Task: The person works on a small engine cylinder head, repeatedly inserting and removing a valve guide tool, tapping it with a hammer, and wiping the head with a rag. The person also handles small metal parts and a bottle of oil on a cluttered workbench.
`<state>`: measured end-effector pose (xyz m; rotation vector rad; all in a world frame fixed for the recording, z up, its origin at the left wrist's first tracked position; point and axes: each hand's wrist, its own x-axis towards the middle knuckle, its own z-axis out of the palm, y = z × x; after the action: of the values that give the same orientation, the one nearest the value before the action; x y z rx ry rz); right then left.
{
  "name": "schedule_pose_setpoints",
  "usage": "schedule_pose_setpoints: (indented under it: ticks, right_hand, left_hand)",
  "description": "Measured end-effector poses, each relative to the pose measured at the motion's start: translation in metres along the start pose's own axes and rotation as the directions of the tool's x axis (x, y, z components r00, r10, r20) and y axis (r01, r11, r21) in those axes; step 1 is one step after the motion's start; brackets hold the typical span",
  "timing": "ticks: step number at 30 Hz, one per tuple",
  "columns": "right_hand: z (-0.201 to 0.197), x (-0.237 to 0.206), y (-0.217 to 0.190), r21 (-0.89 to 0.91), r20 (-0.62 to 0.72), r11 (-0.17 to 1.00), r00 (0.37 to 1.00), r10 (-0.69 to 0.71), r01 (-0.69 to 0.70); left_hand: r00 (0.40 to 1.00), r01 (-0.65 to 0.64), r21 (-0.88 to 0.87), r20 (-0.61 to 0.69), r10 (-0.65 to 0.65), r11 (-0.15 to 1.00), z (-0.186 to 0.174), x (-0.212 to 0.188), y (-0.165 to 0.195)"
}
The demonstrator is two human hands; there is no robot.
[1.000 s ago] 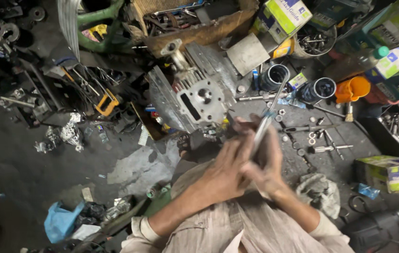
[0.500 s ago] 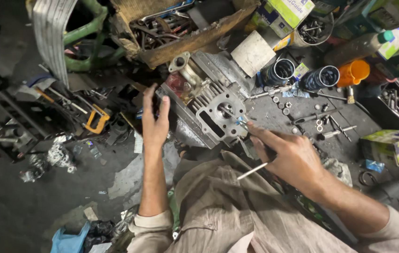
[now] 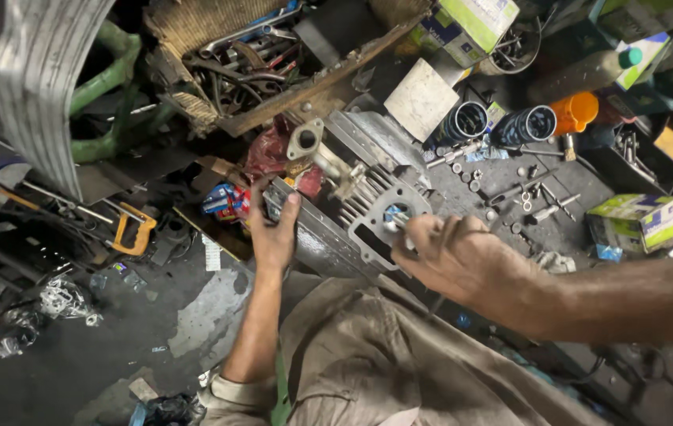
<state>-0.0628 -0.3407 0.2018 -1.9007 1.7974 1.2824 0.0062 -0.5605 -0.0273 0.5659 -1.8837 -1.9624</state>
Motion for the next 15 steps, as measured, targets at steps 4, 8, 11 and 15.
schedule_pose_setpoints:
  ticks: [4,8,11,15]
  right_hand:
    - [-0.002,0.023,0.000,0.017,0.064,0.996,0.994,-0.094,0.093]
    - [0.006,0.028,0.005,0.490,0.080,0.872,0.996,-0.042,-0.003]
    - [0.020,0.008,-0.003,0.998,0.059,-0.044,0.895,0.443,-0.044]
    - [0.037,-0.025,-0.042,0.069,0.618,-0.972,0.755,0.220,0.227]
  left_hand:
    - [0.997,0.048,-0.078,0.057,-0.044,0.996,-0.005,0.008,-0.009]
    - [0.992,0.114,-0.196,0.080,-0.100,0.974,-0.010,0.008,-0.020]
    - [0.995,0.084,-0.154,0.072,-0.073,0.985,-0.002,-0.003,-0.023]
    - [0.991,0.122,-0.172,0.083,-0.109,0.978,0.021,-0.022,-0.007]
